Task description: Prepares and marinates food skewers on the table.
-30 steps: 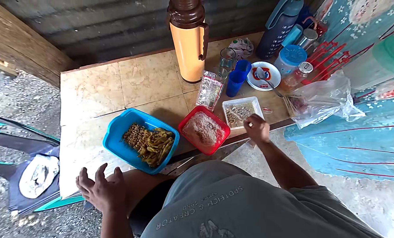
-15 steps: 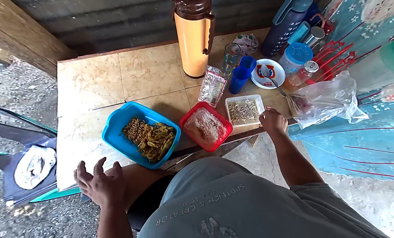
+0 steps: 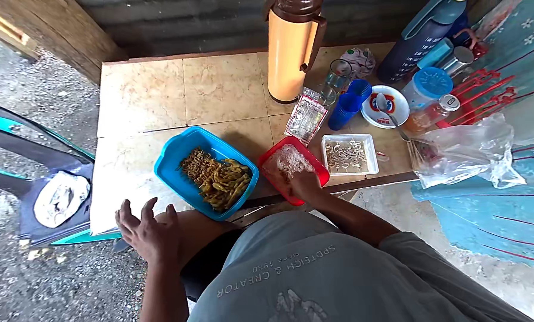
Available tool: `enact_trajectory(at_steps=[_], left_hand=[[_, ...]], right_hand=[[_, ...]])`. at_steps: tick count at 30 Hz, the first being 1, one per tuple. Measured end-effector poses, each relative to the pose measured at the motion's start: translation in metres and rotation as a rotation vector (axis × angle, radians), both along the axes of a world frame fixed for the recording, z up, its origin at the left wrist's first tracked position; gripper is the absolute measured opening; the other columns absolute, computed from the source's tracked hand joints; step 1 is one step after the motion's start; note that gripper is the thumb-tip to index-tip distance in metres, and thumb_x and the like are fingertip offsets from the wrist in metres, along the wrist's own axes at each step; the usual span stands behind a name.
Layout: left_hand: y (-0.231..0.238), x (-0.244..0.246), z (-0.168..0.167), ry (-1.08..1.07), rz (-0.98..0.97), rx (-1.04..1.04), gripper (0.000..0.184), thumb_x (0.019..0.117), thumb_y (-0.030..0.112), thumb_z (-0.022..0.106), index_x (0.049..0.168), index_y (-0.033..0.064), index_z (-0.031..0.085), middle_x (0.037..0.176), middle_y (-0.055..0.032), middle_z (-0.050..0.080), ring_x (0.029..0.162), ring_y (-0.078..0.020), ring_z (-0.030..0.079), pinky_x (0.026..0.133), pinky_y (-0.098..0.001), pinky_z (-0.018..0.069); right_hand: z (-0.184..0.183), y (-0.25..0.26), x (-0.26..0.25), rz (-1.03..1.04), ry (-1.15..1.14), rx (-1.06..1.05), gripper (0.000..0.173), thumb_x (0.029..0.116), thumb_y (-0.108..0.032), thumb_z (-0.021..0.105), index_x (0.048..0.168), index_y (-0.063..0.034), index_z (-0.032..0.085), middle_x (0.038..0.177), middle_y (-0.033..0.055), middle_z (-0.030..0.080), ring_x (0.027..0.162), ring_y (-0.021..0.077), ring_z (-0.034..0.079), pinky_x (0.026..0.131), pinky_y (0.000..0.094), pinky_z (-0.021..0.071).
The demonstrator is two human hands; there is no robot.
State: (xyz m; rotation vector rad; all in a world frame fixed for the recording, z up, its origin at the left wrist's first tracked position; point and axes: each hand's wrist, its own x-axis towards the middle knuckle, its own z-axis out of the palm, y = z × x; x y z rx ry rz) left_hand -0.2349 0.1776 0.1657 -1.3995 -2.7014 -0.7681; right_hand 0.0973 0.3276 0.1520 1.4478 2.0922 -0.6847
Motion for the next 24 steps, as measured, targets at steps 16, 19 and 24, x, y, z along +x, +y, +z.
enact_trajectory(at_steps=[16,19,24], left_hand=[[0.006,-0.004,0.0,-0.023,-0.016,-0.019,0.042,0.0962,0.03,0.062,0.129,0.0033,0.066,0.159,-0.0315,0.033,0.152,-0.0512,0.021,0.12,-0.0657,0.0203],[0.005,-0.004,-0.002,-0.014,-0.014,-0.008,0.043,0.0954,0.03,0.062,0.129,0.0031,0.066,0.159,-0.0317,0.033,0.152,-0.051,0.021,0.12,-0.0654,0.0202],[0.006,-0.001,-0.002,-0.009,-0.018,-0.021,0.042,0.0961,0.032,0.062,0.129,0.005,0.067,0.16,-0.0303,0.033,0.152,-0.0502,0.021,0.119,-0.0654,0.0212]], right_hand=[[-0.005,0.019,0.038,-0.103,0.063,0.169,0.026,0.1022,-0.013,0.058,0.12,-0.0028,0.073,0.13,0.0201,0.065,0.12,0.0421,0.063,0.09,0.063,0.0538],[-0.012,0.019,0.04,-0.075,0.099,0.233,0.024,0.101,-0.012,0.059,0.117,-0.0052,0.075,0.129,0.0181,0.066,0.121,0.0408,0.062,0.09,0.0616,0.054],[-0.02,0.017,0.03,0.059,0.031,0.183,0.022,0.1007,-0.006,0.055,0.108,-0.0016,0.076,0.13,0.0168,0.066,0.124,0.0402,0.06,0.087,0.0602,0.054]])
